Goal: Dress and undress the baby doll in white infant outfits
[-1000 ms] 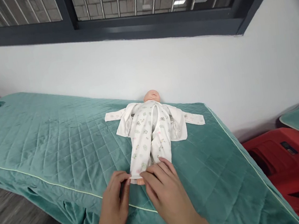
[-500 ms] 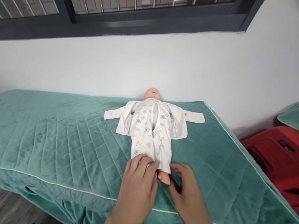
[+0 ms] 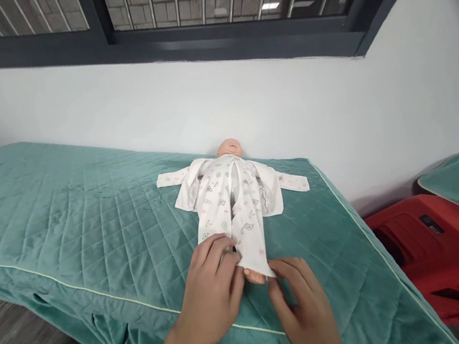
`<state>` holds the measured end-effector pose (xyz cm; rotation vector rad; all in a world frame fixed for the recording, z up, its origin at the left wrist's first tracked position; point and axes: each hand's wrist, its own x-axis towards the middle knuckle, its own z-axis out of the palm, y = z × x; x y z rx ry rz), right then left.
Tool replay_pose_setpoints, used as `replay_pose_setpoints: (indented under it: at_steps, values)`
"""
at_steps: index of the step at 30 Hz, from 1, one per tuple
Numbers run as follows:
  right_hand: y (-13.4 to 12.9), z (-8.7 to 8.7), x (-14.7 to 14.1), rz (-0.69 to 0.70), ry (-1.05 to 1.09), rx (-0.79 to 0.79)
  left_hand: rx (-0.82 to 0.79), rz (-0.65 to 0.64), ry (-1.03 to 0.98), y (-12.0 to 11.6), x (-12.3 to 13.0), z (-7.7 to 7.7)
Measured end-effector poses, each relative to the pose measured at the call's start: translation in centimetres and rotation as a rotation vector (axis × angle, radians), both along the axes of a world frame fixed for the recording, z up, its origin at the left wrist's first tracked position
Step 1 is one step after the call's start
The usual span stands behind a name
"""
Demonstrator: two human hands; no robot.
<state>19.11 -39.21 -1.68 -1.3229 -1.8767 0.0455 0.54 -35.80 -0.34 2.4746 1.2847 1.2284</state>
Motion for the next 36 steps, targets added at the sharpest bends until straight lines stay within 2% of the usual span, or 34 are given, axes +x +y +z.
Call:
replay_pose_setpoints:
  at_steps: [2,4,11,16,22,26,30,33,36]
  values:
    - [-0.8,0.6,0.2,0.019,-0.036,0.032,0.023,0.0,-0.019,-0.7,-0.2,-0.1]
    - [-1.2,0.4,0.2,0.031,-0.071,0.035,0.031,0.008,0.002,-1.2,-0.4,-0.5]
    - [-1.3,-2.3,0.5,0.045,-0.089,-0.002,0.035,0.028,0.083,-1.9,-1.1,-3.1]
    - [-1.4,-2.9,1.0,0.025,-0.024,-0.05,0.014,0.003,0.009,-2.2,-2.0,-4.1]
    - [-1.5,-3.1,0.9,-0.013,0.061,-0.073,-0.096,0.152,0.008,-2.2,-2.8,-4.9]
    - [-1.3,-3.2,0.4,-0.001,0.085,-0.091,-0.12,0.159,-0.064,-2.2,-2.7,-5.1]
    - [-0.7,-2.6,0.7,0.019,0.142,-0.098,-0.046,0.141,-0.109,-2.6,-2.7,-5.3]
    - [0.8,-1.4,1.6,0.033,0.176,-0.068,-0.007,0.081,-0.095,-2.4,-3.3,-4.6]
    - [4.8,0.6,2.8,0.028,0.2,-0.066,0.017,0.043,-0.149,0.5,-4.1,-2.8]
